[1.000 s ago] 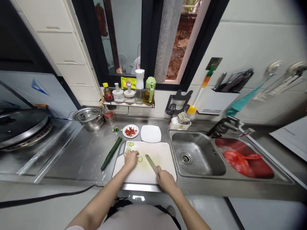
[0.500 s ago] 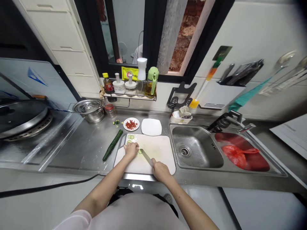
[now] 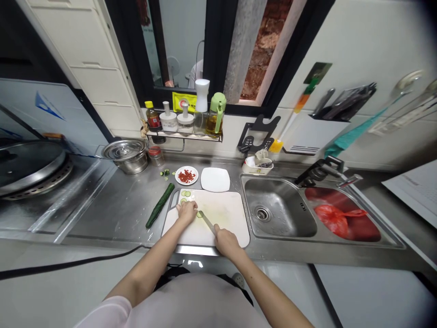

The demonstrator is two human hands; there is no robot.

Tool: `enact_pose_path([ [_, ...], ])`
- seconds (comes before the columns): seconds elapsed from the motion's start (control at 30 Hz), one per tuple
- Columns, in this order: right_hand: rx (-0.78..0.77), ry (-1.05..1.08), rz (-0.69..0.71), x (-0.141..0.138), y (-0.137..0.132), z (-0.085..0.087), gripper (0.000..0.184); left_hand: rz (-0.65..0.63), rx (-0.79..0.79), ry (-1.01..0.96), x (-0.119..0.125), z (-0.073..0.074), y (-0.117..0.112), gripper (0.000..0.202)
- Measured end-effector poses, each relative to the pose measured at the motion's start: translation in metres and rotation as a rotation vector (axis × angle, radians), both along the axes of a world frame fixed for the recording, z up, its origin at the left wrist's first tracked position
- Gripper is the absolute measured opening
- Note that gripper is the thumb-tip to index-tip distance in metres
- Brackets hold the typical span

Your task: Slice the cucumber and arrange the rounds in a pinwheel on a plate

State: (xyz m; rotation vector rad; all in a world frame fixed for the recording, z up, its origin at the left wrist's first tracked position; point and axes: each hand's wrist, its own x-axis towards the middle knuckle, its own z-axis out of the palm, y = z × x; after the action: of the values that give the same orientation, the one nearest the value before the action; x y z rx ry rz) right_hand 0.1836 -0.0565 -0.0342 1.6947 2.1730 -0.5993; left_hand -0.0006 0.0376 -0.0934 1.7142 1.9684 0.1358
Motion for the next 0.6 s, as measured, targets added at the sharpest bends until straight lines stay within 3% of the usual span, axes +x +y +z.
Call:
enact_pose_path([
  [0.6,-0.071,0.012,-0.005,-0.0053,0.0082,0.0017,0.041,-0.015,-0.021,-0.001,-0.0002,0.0007,0.002,0.014],
])
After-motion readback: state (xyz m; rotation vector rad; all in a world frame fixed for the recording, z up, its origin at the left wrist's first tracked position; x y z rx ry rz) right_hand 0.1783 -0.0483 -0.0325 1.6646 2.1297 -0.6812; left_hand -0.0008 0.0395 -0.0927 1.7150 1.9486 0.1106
